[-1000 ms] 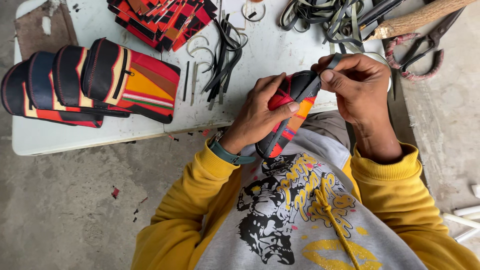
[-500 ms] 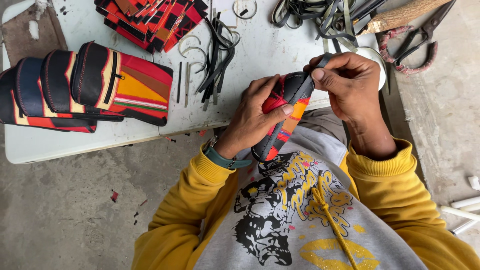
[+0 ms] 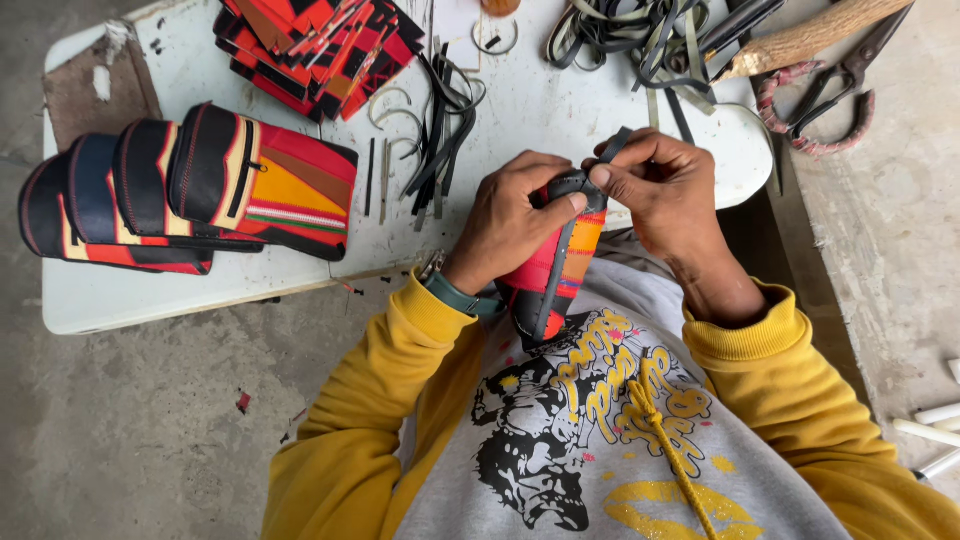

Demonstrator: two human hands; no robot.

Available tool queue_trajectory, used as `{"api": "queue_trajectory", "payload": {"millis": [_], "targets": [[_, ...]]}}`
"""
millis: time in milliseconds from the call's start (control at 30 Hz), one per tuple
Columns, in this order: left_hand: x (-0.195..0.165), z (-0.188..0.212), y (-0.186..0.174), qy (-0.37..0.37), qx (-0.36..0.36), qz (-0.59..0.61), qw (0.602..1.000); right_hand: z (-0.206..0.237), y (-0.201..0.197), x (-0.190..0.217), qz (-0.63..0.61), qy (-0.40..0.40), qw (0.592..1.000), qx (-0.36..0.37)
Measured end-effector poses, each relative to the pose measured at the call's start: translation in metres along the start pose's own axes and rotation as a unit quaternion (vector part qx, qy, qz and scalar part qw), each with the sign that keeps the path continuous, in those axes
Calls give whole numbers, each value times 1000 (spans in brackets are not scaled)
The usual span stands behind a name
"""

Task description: The person works on a colorful patchwork fabric bag at an outdoor table. They thread a black strap through the bag's edge, cut a strap with scissors, turn the bag right-side out, open and work the zipper, and press and shape the bag's sides by hand.

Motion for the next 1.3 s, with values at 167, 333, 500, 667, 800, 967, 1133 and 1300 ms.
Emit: {"api": "queue_trajectory", "payload": {"millis": [167,333,500,667,800,967,1133,1300], "targets": [[1,-11,7,-56,20,53,997,-4,-15,-26,-34,47,997,-50],[-8,-46,-8,15,89,117,989,2,6,27,-131,-13,991,-7],[-33,-81,-15,179,204,275,922,64,43,172,399,-227,878,-140],[-20,-62,0,128,298,300,897,49,50,138,632,-228,741,2],[-8,-21,-14,163,212,255,929,21,35,83,620,-185,762,19],[5,23,-1,90,187,241,948,22,67,71,685,-250,673,124],[-1,28,-21,115,48,125,984,10,64,67,658,-156,720,153],[-20,49,-9,89,-145,14,985,2,36,63,599,-10,792,117]]}}
Point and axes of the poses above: each hand's wrist, its own z-axis away from the middle knuckle, its own y-axis out of the palm, x = y × z, the point moved 6 cm from there along -z, towards the middle knuckle, and after that the axes turned 12 degrees about y, right-handed, at the moved point
